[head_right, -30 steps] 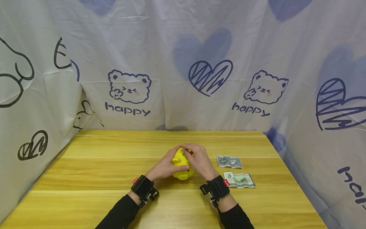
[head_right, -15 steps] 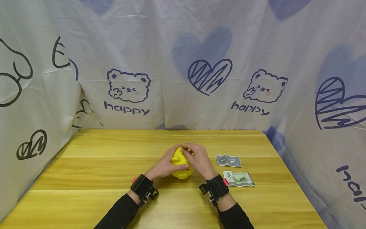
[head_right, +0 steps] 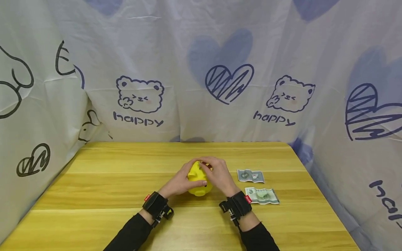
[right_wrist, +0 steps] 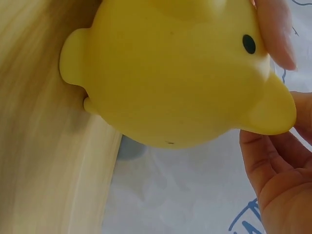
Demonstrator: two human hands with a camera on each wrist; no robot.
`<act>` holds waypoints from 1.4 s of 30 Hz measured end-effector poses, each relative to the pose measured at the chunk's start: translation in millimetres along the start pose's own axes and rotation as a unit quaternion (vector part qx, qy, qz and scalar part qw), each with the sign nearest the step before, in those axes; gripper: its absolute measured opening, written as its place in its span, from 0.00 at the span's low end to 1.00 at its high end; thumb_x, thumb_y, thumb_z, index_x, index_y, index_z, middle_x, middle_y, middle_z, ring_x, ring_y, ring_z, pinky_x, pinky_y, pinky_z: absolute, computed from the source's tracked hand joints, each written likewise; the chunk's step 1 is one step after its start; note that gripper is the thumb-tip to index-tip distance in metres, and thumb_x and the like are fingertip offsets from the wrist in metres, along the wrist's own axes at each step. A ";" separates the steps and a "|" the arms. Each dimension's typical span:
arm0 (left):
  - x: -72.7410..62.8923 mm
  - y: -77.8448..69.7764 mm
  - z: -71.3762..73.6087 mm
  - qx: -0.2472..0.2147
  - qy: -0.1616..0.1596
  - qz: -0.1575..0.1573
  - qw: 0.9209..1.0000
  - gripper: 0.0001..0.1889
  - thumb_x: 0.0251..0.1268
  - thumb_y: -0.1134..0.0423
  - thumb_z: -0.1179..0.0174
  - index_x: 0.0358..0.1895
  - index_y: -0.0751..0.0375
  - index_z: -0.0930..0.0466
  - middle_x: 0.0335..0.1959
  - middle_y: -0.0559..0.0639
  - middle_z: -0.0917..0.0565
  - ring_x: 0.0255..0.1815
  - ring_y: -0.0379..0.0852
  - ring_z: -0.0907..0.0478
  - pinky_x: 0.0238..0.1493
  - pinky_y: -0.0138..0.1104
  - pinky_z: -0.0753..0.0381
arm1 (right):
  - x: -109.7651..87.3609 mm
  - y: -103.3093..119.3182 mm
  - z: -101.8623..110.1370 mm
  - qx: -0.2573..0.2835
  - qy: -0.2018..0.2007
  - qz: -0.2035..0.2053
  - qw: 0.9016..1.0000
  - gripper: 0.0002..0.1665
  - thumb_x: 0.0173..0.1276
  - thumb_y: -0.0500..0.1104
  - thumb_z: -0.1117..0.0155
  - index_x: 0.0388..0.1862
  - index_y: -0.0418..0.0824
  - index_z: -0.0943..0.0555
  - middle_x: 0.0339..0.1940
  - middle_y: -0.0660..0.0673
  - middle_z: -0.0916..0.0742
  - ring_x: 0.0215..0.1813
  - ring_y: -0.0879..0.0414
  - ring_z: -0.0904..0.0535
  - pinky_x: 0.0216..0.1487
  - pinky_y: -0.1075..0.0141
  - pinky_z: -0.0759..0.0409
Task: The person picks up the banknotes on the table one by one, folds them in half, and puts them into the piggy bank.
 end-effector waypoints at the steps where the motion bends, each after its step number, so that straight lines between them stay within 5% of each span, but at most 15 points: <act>1: -0.3 0.3 0.0 0.000 0.000 0.001 1.000 0.50 0.53 0.34 0.33 0.77 0.39 0.50 0.69 0.56 0.37 0.52 0.47 0.28 0.49 0.39 0.23 | 0.0 0.2 -0.1 -0.001 0.000 0.001 1.000 0.12 0.69 0.37 0.35 0.50 0.40 0.14 0.47 0.43 0.11 0.46 0.52 0.14 0.43 0.64 0.15; 15: -1.1 -0.7 -1.0 0.001 0.003 -0.006 1.000 0.48 0.55 0.36 0.33 0.76 0.40 0.48 0.67 0.56 0.35 0.51 0.45 0.28 0.47 0.37 0.23 | -2.5 -0.2 -1.0 0.002 -0.010 -0.012 1.000 0.12 0.68 0.35 0.35 0.49 0.40 0.14 0.46 0.43 0.11 0.45 0.54 0.14 0.42 0.63 0.15; 30: -0.5 3.1 -1.5 0.013 0.002 0.008 1.000 0.55 0.54 0.34 0.34 0.79 0.51 0.55 0.74 0.59 0.41 0.56 0.49 0.29 0.57 0.45 0.24 | -0.9 -4.2 -4.1 0.000 0.008 -0.016 1.000 0.12 0.66 0.35 0.34 0.48 0.38 0.14 0.44 0.43 0.10 0.43 0.54 0.13 0.43 0.62 0.15; 42: -2.1 2.3 -0.1 0.011 0.003 0.009 1.000 0.54 0.54 0.35 0.34 0.79 0.49 0.54 0.74 0.58 0.41 0.59 0.49 0.29 0.60 0.46 0.25 | -0.6 -1.5 -5.4 -0.002 0.020 -0.020 1.000 0.12 0.68 0.35 0.35 0.49 0.39 0.13 0.47 0.43 0.11 0.42 0.54 0.15 0.40 0.62 0.16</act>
Point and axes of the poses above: each hand's wrist, its own x-axis towards the middle knuckle, its own z-axis out of the back of the hand, y = z × x, the point moved 9 cm from there along x, towards the middle knuckle
